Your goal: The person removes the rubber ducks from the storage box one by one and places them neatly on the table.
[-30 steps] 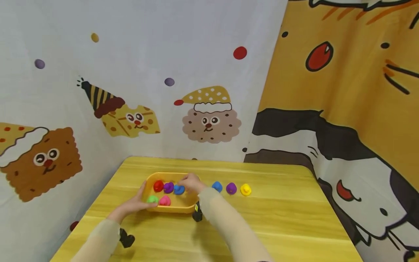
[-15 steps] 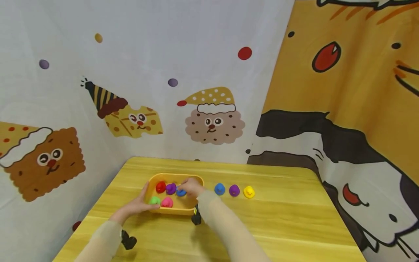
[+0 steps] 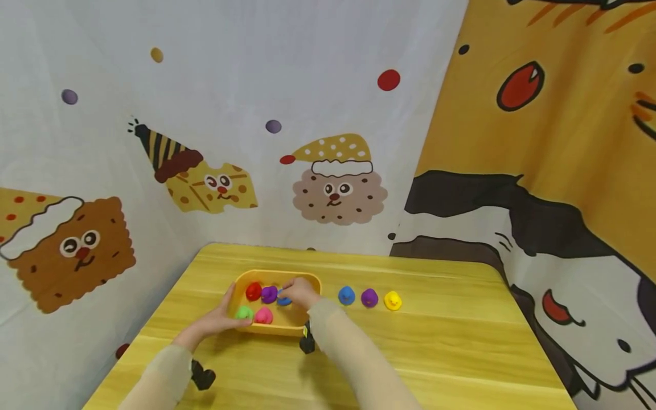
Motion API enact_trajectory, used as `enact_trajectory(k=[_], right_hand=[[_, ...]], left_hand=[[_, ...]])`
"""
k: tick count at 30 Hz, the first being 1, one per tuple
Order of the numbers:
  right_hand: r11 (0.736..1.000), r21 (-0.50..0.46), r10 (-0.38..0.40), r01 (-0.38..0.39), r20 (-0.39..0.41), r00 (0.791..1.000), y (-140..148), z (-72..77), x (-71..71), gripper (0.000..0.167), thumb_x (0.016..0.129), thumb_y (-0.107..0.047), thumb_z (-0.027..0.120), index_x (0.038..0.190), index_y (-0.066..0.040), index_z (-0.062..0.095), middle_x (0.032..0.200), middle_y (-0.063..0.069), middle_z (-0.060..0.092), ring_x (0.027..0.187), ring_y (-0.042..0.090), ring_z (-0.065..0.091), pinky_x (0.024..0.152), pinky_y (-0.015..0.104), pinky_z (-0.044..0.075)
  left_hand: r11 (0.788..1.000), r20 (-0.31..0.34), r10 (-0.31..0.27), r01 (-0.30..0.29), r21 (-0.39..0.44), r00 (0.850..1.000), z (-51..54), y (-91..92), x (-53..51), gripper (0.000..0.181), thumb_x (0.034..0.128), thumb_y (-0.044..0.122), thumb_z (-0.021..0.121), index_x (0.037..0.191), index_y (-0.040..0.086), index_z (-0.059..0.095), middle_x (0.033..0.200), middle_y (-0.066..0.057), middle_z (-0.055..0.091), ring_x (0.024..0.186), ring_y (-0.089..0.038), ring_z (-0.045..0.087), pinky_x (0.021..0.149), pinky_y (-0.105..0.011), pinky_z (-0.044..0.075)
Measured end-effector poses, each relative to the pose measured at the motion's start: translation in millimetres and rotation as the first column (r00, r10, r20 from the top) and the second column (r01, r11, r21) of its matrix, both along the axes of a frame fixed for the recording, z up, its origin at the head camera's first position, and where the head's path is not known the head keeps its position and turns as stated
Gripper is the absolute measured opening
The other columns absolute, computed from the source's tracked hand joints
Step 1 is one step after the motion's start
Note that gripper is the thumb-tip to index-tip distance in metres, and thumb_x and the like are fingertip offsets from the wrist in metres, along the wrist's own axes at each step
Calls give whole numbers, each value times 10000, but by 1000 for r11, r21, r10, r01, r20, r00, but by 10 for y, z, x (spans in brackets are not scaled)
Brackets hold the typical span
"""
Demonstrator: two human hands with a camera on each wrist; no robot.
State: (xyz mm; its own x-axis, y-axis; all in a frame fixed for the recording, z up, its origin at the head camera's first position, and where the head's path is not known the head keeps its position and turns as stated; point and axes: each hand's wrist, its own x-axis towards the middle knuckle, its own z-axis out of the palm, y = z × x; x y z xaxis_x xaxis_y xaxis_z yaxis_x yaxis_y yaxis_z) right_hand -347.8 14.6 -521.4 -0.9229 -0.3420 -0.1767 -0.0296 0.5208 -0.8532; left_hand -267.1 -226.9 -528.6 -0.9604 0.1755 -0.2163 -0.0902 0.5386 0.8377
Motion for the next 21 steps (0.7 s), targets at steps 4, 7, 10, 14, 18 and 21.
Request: enact_trajectory(k=[4, 7, 10, 14, 18, 21], right_hand=[[1000, 7, 6, -6, -40, 999, -7, 3, -3, 352, 839, -142, 748, 1138, 31, 682, 1086, 122, 672, 771, 138, 545, 642, 306, 510], [1000, 12, 6, -5, -58, 998, -14, 0, 3, 357, 834, -134, 751, 1141, 34, 682, 1111, 141, 672, 807, 157, 569, 648, 267, 493], [1000, 19, -16, 18, -75, 997, -25, -19, -2, 344, 821, -138, 765, 1119, 20, 697, 1098, 135, 680, 872, 183, 597, 731, 300, 516], [999, 22, -43, 46, -104, 994, -42, -52, -21, 324, 810, -146, 776, 1088, 7, 715, 1059, 115, 693, 950, 226, 614, 817, 335, 512], [999, 17, -48, 50, -103, 993, -52, -64, -32, 307, 818, -149, 773, 1080, 3, 719, 1047, 111, 695, 967, 255, 621, 837, 359, 509], [998, 18, -56, 57, -94, 994, -52, -60, -29, 289, 824, -150, 773, 1069, -5, 724, 1049, 112, 694, 966, 259, 622, 841, 369, 510]], left_hand=[[1000, 14, 6, -6, -4, 1000, 12, 3, 3, 1265, 773, 336, 826, 1526, 70, -156, 1540, -355, 18, 1364, -561, 161, 1081, -661, 158], [1000, 18, 11, -11, -8, 1000, 9, 7, -1, 1263, 774, 345, 823, 1527, 72, -154, 1538, -357, 31, 1361, -564, 166, 1078, -666, 162], [1000, 18, 16, -16, -7, 1000, -3, 13, -11, 1257, 777, 348, 820, 1529, 78, -150, 1542, -351, 31, 1363, -563, 163, 1078, -668, 156], [1000, 12, 17, -17, 0, 1000, -19, 18, -29, 1251, 781, 341, 818, 1529, 76, -149, 1545, -345, 10, 1367, -562, 147, 1078, -670, 145], [1000, 13, 18, -18, -5, 1000, -24, 14, -29, 1249, 781, 346, 817, 1531, 78, -146, 1546, -344, 17, 1365, -561, 160, 1080, -666, 150], [1000, 15, 19, -19, -17, 1000, -19, 11, -23, 1248, 780, 358, 815, 1533, 84, -142, 1547, -340, 33, 1363, -558, 176, 1080, -664, 162]])
